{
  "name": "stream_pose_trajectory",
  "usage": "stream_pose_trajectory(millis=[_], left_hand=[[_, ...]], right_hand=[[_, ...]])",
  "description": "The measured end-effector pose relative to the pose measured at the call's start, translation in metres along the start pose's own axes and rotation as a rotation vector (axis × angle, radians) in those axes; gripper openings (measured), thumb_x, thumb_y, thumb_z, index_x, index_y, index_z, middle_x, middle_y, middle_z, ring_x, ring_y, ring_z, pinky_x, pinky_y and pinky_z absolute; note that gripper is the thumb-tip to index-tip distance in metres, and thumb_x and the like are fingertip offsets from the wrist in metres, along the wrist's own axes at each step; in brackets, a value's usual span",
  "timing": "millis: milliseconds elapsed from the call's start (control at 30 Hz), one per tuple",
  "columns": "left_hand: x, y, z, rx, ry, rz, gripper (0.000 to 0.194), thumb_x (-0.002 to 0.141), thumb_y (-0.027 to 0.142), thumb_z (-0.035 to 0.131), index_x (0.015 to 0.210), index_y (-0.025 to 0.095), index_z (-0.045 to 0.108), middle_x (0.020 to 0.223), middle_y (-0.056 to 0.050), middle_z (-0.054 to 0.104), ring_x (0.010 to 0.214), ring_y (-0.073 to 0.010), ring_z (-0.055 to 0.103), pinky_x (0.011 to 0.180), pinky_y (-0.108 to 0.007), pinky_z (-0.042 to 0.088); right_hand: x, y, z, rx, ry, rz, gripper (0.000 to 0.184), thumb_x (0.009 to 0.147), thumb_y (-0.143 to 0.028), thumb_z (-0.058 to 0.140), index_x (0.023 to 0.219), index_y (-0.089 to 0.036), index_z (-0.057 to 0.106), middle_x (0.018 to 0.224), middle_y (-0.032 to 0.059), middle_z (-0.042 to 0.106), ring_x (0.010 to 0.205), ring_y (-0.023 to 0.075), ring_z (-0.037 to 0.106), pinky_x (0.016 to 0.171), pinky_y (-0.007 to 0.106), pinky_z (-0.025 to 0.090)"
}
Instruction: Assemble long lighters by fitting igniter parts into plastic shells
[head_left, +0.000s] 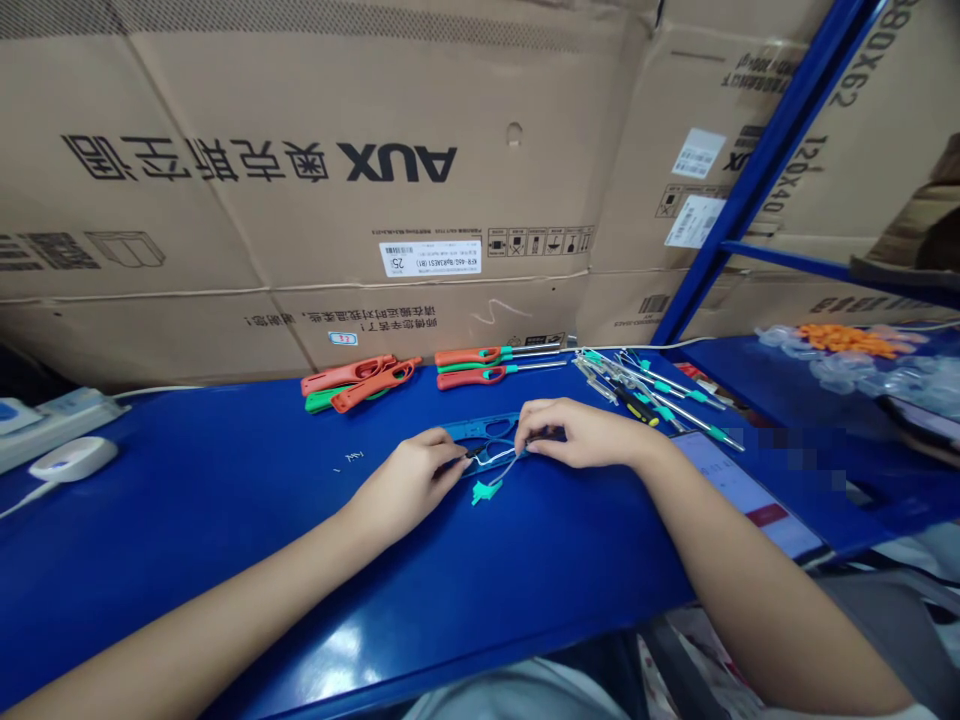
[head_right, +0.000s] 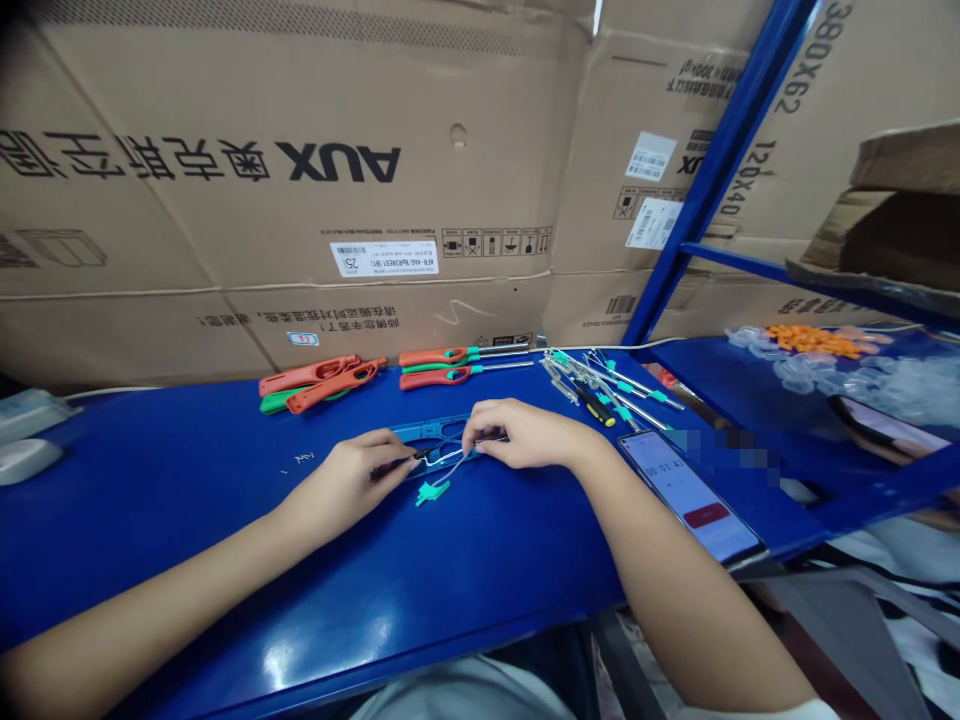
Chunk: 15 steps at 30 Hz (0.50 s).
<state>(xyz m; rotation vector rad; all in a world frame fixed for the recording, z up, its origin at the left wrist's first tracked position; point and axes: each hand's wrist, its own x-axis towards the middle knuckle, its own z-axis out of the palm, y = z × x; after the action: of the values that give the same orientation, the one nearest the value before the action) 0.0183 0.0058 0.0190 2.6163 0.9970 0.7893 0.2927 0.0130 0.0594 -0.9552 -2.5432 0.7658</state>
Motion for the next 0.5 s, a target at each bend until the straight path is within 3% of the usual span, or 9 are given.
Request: stream_pose_trajectory(millis=[500], left_hand=[[0.004,-0.003,0.014,0.045,-0.031,-0.073,0.022,0.097,0.022,0.058,0.105,0.02,0.078,0.079,-0.004,0.063,0.07,-0.0156,0.062,0.066,-0.026,0.049]], right_hand=[[0.001,0.004,0.006,-0.074,-0.01,0.116,0.018,0.087,-0.007,0.057,0.097,-0.019,0.066,0.099,0.0046,0.065,0.086,0.0167,0.059,0.076,0.029,0.048]])
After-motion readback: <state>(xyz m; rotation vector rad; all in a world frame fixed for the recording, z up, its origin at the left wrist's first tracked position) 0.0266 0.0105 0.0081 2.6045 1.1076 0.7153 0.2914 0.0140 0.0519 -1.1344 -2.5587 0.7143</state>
